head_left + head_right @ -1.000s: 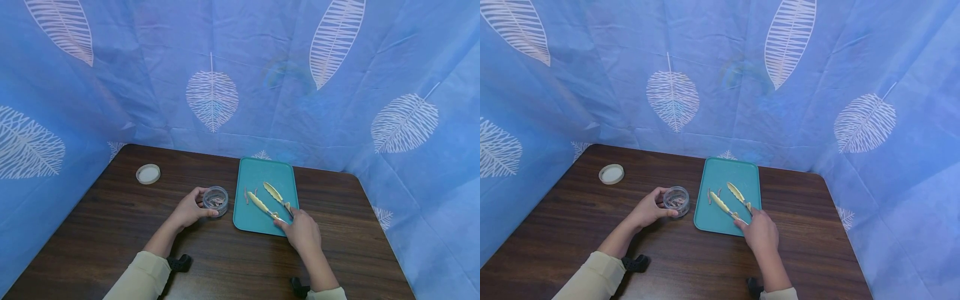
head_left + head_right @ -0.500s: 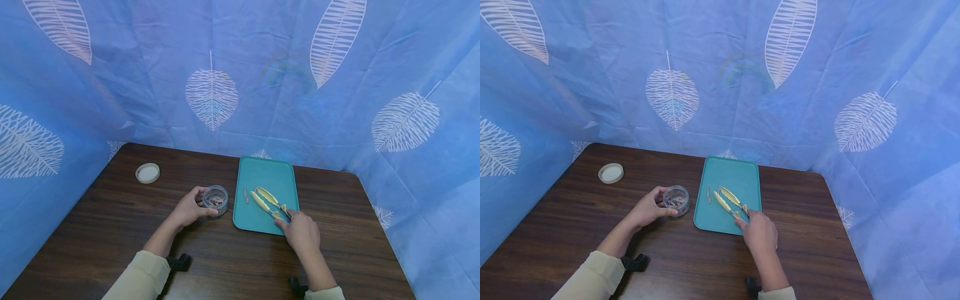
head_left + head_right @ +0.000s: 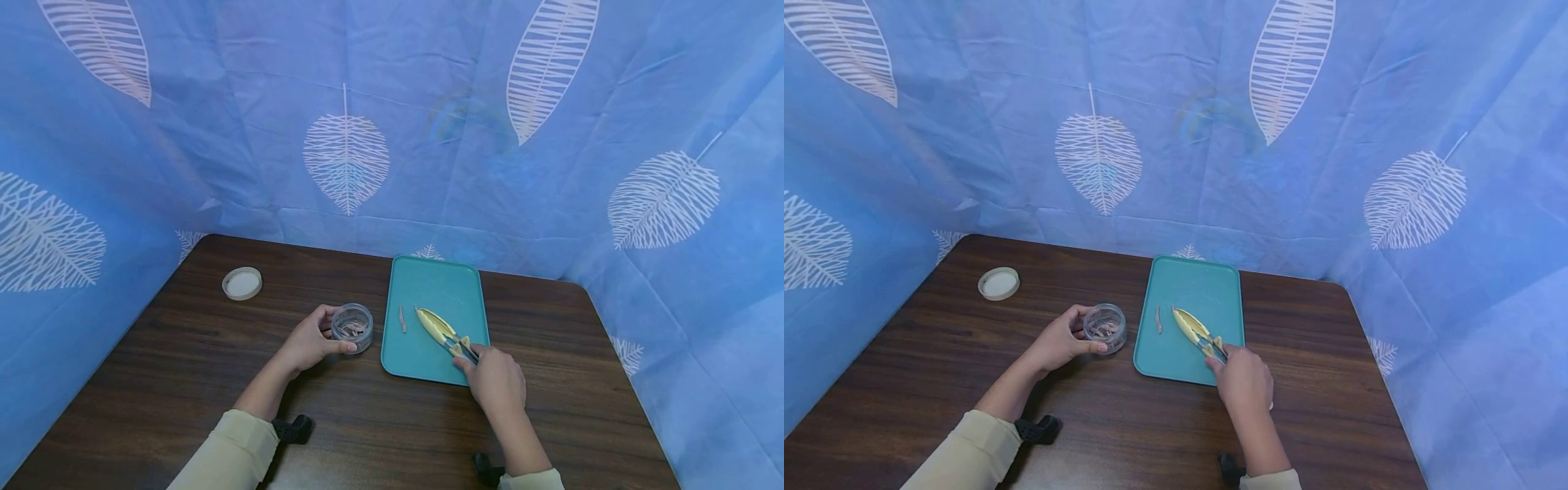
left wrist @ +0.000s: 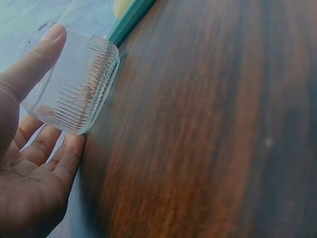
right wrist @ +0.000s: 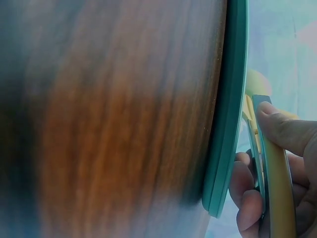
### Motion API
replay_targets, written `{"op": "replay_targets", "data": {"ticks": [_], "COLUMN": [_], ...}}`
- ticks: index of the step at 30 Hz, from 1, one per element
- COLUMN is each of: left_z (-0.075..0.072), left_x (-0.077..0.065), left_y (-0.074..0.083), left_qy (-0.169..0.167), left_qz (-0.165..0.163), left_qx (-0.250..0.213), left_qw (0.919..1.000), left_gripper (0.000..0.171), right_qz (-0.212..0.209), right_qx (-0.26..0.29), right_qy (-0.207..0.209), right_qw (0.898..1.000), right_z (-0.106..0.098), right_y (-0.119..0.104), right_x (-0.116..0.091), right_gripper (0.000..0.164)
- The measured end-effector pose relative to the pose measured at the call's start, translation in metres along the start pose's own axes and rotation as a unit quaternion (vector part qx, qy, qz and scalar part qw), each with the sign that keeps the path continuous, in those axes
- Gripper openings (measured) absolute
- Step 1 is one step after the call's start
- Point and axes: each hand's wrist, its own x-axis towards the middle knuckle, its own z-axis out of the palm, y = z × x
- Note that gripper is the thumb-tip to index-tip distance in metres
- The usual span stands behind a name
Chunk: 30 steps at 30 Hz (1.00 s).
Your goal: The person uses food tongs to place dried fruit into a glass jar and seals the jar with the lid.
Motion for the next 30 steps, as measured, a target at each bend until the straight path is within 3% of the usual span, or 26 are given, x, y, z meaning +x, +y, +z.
{"op": "replay_targets", "data": {"ticks": [20,30], "left_z": [0.0009,0.0003], "left_x": [0.0004,0.0000], "left_y": [-0.0013,-0.0021], "left_qy": [0.004,0.003], "left_qz": [-0.008,-0.001], "left_qx": [0.002,0.003], "left_qw": [1.0000,1.0000], "left_gripper": [0.083,0.083], "right_qz": [0.010,0.003], "right_qx": [0.009,0.015], "right_qy": [-0.004,0.013], "right_qw": [1.000,1.000], "right_z": [-0.0032,-0.0089], "right_y": [0.0004,-0.0050], "right_x": [-0.0003,-0.0036], "right_gripper": [0.057,0.056]}}
